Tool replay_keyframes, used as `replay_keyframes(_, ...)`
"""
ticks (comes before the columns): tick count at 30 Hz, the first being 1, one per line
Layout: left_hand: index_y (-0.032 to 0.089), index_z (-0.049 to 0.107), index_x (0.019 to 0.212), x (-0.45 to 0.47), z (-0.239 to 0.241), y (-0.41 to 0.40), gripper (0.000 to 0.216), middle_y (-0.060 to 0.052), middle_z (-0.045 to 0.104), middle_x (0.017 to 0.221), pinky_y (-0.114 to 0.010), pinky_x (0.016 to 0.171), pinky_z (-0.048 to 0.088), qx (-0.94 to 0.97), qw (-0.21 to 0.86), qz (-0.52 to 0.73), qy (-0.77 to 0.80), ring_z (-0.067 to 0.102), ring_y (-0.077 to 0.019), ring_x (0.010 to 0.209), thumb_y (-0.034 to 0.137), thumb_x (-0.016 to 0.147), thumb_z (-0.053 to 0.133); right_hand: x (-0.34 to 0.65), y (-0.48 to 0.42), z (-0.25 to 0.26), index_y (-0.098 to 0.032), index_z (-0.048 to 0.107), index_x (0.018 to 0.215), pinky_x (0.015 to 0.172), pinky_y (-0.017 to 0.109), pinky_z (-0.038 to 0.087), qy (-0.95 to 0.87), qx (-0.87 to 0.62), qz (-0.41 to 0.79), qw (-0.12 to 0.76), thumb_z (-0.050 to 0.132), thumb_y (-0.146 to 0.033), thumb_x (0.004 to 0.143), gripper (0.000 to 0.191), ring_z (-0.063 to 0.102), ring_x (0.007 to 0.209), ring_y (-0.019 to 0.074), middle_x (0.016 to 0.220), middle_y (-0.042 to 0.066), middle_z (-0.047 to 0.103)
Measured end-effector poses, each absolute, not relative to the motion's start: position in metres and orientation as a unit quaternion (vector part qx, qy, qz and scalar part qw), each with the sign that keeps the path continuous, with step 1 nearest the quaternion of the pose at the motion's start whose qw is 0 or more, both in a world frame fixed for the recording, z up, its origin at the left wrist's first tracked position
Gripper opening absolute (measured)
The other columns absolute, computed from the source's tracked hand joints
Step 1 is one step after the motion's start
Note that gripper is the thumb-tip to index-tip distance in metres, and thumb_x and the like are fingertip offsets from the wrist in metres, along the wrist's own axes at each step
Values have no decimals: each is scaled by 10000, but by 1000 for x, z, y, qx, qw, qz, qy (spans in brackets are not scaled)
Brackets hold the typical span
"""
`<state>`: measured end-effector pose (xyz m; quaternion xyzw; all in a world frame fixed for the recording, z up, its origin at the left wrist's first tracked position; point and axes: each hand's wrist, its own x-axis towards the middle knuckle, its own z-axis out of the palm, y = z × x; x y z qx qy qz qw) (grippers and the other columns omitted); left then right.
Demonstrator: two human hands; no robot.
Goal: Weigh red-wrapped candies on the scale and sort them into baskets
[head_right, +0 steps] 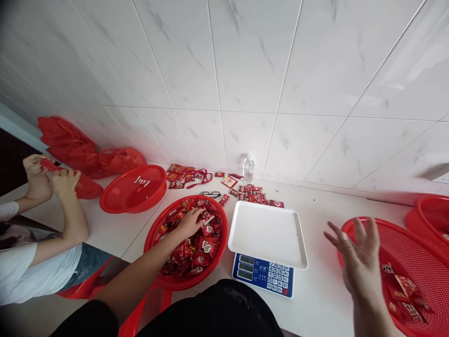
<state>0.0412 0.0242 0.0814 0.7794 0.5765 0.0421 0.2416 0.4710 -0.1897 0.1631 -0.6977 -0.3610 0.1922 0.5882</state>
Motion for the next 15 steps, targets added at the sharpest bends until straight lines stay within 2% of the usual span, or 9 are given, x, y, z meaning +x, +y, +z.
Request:
replay_keyframes(3, 234, 348, 1405, 57, 69, 32, 700, -137, 215, 1527, -484, 1070, 243, 763, 257, -43, 591, 171, -357, 1396, 480, 789, 573, 432, -177, 173, -429, 157, 1436, 839, 459, 543, -395, -635, 246, 617, 665, -518, 733, 872, 572, 1133, 309, 1542, 101, 173)
replay_keyframes(5, 245, 359, 1398, 67, 64, 33, 736, -152, 178, 1533, -543, 1059, 219, 758, 239, -80, 601, 166, -403, 1385, 485, 749, 612, 418, -175, 165, -387, 161, 1448, 802, 434, 556, -409, -641, 286, 584, 680, -522, 717, 907, 585, 1112, 303, 1489, 135, 298)
replay_keyframes(7, 245, 414, 1355, 76, 62, 32, 632, -160, 254, 1500, -580, 1034, 225, 771, 204, -89, 596, 235, -418, 1351, 410, 772, 593, 411, -178, 151, -351, 128, 1462, 774, 409, 562, -411, -657, 330, 538, 665, -523, 733, 922, 602, 1087, 291, 1358, 155, 475)
replay_keyframes(9, 250, 481, 1284, 81, 62, 30, 476, -144, 370, 1432, -571, 1007, 269, 789, 179, -85, 582, 336, -388, 1294, 306, 813, 527, 408, -183, 138, -334, 111, 1468, 765, 400, 563, -410, -669, 364, 501, 657, -525, 740, 929, 622, 1054, 279, 1212, 138, 593)
replay_keyframes(12, 274, 551, 1173, 81, 67, 24, 350, -91, 486, 1323, -492, 966, 346, 807, 176, -76, 559, 440, -317, 1202, 230, 837, 462, 409, -192, 126, -330, 129, 1467, 745, 394, 569, -395, -683, 386, 478, 659, -537, 730, 931, 646, 1008, 275, 1139, 122, 637)
replay_keyframes(15, 282, 570, 1138, 76, 73, 19, 310, -76, 562, 1199, -436, 936, 383, 827, 200, -56, 523, 498, -293, 1124, 336, 843, 491, 418, -199, 128, -325, 158, 1463, 722, 393, 576, -370, -698, 364, 493, 671, -551, 709, 939, 646, 1007, 292, 1238, 150, 584)
